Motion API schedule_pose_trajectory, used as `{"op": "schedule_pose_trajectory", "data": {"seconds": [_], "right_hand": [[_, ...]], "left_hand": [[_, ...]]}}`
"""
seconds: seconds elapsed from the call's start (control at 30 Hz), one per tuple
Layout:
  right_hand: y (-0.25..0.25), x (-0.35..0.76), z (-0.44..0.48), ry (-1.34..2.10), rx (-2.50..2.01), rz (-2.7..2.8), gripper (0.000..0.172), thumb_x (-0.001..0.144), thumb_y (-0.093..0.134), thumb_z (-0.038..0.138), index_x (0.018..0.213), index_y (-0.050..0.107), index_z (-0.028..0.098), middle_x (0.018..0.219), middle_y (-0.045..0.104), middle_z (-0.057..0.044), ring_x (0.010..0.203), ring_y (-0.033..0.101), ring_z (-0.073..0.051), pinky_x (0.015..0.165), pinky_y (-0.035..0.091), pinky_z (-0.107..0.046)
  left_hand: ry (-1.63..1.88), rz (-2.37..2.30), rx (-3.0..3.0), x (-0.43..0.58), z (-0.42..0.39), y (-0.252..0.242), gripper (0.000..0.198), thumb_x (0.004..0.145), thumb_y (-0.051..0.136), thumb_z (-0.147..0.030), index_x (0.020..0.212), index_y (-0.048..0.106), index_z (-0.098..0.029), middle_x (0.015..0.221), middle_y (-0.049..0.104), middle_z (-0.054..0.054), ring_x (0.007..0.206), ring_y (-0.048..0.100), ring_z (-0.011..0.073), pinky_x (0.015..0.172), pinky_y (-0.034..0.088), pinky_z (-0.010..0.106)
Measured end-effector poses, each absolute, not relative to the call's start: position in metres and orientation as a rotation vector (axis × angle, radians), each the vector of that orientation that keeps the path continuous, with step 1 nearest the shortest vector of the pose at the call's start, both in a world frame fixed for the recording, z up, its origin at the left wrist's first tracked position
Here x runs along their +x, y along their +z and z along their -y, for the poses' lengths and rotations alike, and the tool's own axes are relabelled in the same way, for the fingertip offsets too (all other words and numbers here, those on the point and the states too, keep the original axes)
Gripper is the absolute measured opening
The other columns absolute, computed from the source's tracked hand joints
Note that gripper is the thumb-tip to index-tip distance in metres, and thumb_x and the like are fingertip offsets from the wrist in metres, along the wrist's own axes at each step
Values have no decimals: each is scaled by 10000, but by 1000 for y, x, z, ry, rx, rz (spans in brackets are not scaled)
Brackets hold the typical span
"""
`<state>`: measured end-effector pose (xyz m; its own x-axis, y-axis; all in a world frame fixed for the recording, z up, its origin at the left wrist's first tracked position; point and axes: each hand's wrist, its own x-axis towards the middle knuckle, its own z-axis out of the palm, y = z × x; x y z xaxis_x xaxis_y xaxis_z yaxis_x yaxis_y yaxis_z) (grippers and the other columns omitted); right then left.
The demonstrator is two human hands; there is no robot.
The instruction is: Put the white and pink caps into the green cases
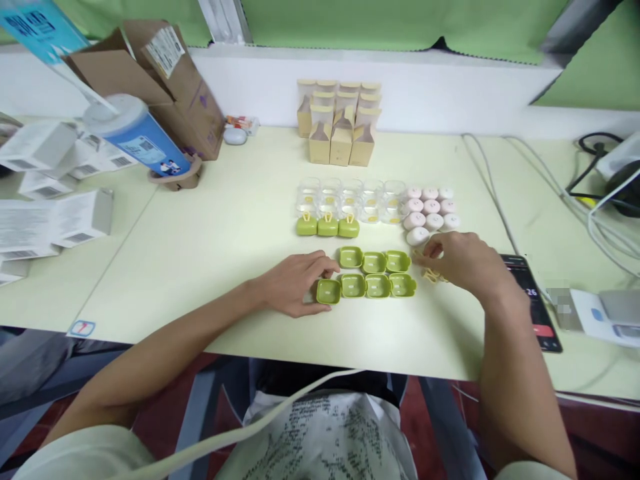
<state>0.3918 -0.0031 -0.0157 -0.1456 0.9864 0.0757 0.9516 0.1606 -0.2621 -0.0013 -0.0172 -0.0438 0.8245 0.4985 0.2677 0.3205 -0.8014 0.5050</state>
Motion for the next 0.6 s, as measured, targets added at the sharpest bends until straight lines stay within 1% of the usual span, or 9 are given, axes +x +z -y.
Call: {"op": "schedule_pose_trajectory", "data": {"seconds": [0.07,0.17,0.27,0.37,0.43,0.47,0.5,0.53,0.6], "right_hand": [[-14,392,3,262,-1960,2233,359,874,842,539,701,717,251,690,714,-54,548,562,-194,516,363,-313],[7,392,7,383,-2012,2119,278,846,881,498,768,764,259,719,747,-55,593,642,-228,558,455,-362],[30,378,16,530,-1698,1835,255,830,935,472,825,767,280,735,774,-42,588,673,-213,561,513,-373],[34,338,26,657,-1211,1587,208,861,958,381,963,801,289,814,815,-36,565,697,-174,497,532,-325],[26,305,33,744,-1075,1604,128,932,904,333,1014,825,276,862,840,-27,650,762,-178,566,595,-314],[21,290,36,756,-1042,1665,136,941,900,319,1047,829,272,890,852,-23,720,794,-184,626,627,-312],[15,277,39,755,-1020,1727,186,943,904,313,1106,828,265,920,863,-22,737,798,-180,646,633,-306],[9,267,41,734,-1006,1794,170,974,875,301,1130,828,253,960,873,-29,749,797,-173,661,633,-302],[0,254,45,639,-983,1911,102,1022,819,271,1112,838,230,988,877,-44,765,787,-171,687,628,-310]], "left_hand": [[551,-662,2500,-2,17,-43,511,946,801,-422,1319,497,-251,1143,704,79,949,719,244,822,584,380],[708,-660,2418,-5,13,-42,467,921,784,-305,1297,512,-257,1176,688,78,938,704,215,804,601,360],[936,-681,2336,-5,9,-42,435,924,791,-236,1299,572,-262,1210,673,96,1022,705,220,794,622,343],[1027,-743,2202,-4,8,-42,421,936,824,-240,1317,647,-273,1263,681,112,1130,709,238,812,644,334],[1032,-756,2101,-3,9,-44,433,938,852,-267,1335,680,-277,1282,695,113,1098,718,220,814,652,321],[1037,-753,2052,-2,10,-45,453,935,866,-277,1351,687,-278,1278,705,110,1054,719,200,818,654,313],[1044,-743,2004,-2,11,-46,475,933,878,-282,1369,689,-279,1273,715,107,1012,718,181,826,656,305],[1048,-727,1961,-1,11,-47,495,931,888,-285,1384,690,-279,1271,724,106,990,719,167,844,660,301],[1047,-692,1891,0,13,-49,515,928,907,-297,1399,700,-275,1283,738,114,1020,738,168,901,670,309]]}}
